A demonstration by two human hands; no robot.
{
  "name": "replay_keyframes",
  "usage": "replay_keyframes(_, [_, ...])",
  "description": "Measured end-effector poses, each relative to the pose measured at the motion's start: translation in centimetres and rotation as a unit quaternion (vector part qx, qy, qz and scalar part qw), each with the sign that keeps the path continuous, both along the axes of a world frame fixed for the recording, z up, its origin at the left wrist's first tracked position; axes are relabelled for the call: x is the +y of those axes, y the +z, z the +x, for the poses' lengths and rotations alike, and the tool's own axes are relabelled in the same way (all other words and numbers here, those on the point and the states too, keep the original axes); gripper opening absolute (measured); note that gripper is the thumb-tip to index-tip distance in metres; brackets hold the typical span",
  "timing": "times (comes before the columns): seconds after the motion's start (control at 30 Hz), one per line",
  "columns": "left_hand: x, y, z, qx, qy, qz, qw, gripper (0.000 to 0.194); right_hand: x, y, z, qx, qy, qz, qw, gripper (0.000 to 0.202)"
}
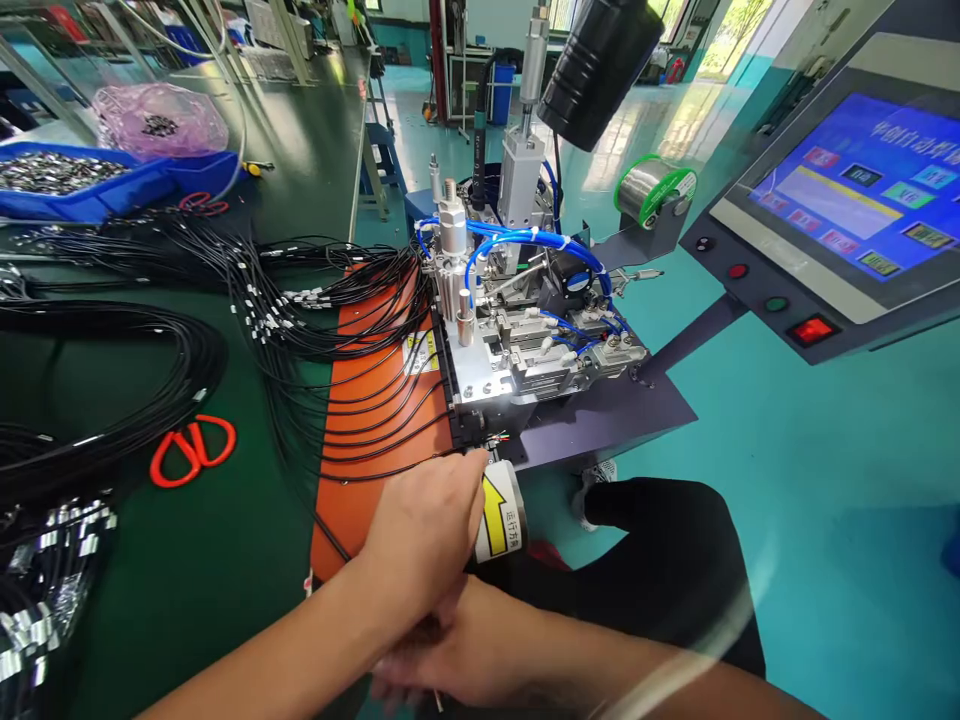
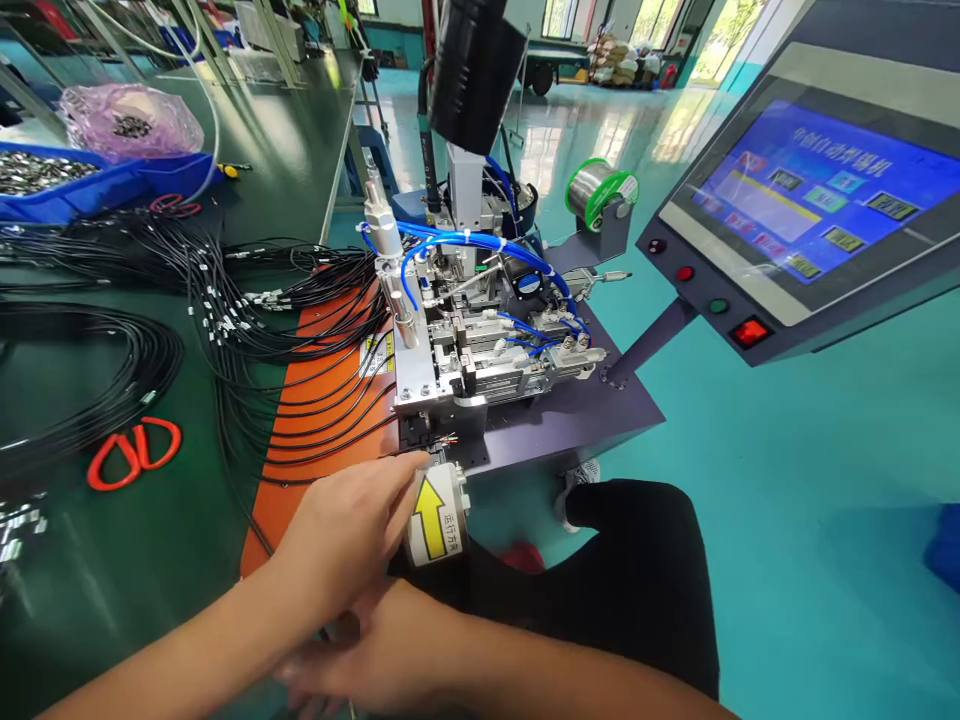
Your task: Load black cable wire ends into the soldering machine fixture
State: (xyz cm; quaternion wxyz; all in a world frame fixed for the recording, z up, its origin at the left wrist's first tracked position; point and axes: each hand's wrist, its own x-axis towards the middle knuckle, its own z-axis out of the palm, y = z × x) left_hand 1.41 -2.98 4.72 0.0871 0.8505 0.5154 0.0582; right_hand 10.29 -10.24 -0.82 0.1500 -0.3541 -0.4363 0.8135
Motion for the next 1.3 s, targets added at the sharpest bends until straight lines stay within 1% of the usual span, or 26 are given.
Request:
replay_keyframes(0.07, [-0.3,0.2,0.1,-0.053,-0.031,0.006,0.998,0.02,0.3,-0.4,-0.6,0.011,-0.03,-0.025,0.999,0.016])
replay_keyframes(0.1, [-0.5,0.3,0.1,-0.079,-0.045,0.011,0.996,0.02,0.6,-0.1,-0.5,0.0,-0.045,-0.016,0.999,0.017])
replay_keyframes(0.17, [-0.6,0.1,0.0,-0.134,-0.071,0.034,0.988,0.023,1.2,0.9,0.6,-0.039,-0.066,0.039,0.996,0.021])
replay_keyframes(0.2, [-0.6,0.0,-0.1,-0.159,-0.081,0.046,0.983,0.025,1.6,1.7,1.4,-0.052,-0.076,0.084,0.992,0.021])
replay_keyframes(0.27, [-0.4,-0.4,-0.2,-0.204,-0.093,0.063,0.973,0.029,2.8,3.3,3.4,-0.102,-0.132,0.178,0.97,0.016])
replay_keyframes(0.3, [-0.2,-0.6,-0.3,-0.222,-0.093,0.067,0.968,0.03,3.4,4.0,4.3,-0.135,-0.154,0.221,0.954,0.017])
replay_keyframes(0.33, [0.0,-0.8,-0.3,-0.238,-0.092,0.067,0.964,0.03,4.1,4.6,5.3,-0.169,-0.161,0.262,0.936,0.019])
replay_keyframes(0.4, [0.5,-1.3,-0.4,-0.26,-0.088,0.063,0.959,0.028,5.5,5.4,6.9,-0.22,-0.172,0.315,0.907,0.023])
replay_keyframes(0.43, [0.7,-1.6,-0.4,-0.266,-0.088,0.058,0.958,0.027,6.1,5.5,7.6,-0.234,-0.182,0.324,0.898,0.023])
replay_keyframes(0.5, [1.1,-2.1,-0.4,-0.267,-0.094,0.046,0.958,0.024,6.9,5.3,8.7,-0.241,-0.208,0.318,0.893,0.017])
replay_keyframes(0.57, [1.4,-2.5,-0.4,-0.256,-0.099,0.045,0.961,0.021,7.1,4.7,9.3,-0.233,-0.248,0.29,0.894,0.012])
replay_keyframes(0.6, [1.4,-2.7,-0.4,-0.248,-0.098,0.053,0.962,0.02,7.1,4.3,9.5,-0.225,-0.273,0.272,0.895,0.012])
replay_keyframes(0.67, [1.3,-2.9,-0.4,-0.229,-0.098,0.085,0.965,0.017,6.8,3.6,9.6,-0.186,-0.325,0.239,0.896,0.019])
replay_keyframes(0.73, [1.1,-3.0,-0.5,-0.206,-0.103,0.122,0.965,0.015,6.4,3.1,9.4,-0.127,-0.358,0.215,0.9,0.027])
replay_keyframes(0.83, [0.9,-3.0,-0.5,-0.192,-0.111,0.14,0.965,0.014,6.2,2.7,9.1,-0.069,-0.368,0.195,0.906,0.036])
replay_keyframes(0.9, [0.9,-3.1,-0.5,-0.205,-0.101,0.121,0.966,0.015,6.1,2.4,9.0,-0.078,-0.376,0.194,0.903,0.041])
replay_keyframes(1.0, [1.1,-3.4,-0.5,-0.216,-0.077,0.097,0.968,0.018,5.9,1.9,9.3,-0.142,-0.394,0.225,0.88,0.042])
replay_keyframes(1.1, [1.4,-3.8,-0.5,-0.214,-0.06,0.101,0.97,0.019,5.4,1.6,9.6,-0.221,-0.393,0.291,0.844,0.032])
replay_keyframes(1.2, [1.3,-4.1,-0.5,-0.216,-0.048,0.108,0.969,0.019,5.0,1.7,9.6,-0.273,-0.377,0.357,0.81,0.024])
replay_keyframes(1.3, [1.2,-4.3,-0.5,-0.223,-0.043,0.116,0.967,0.017,4.8,1.8,9.4,-0.287,-0.367,0.381,0.798,0.023])
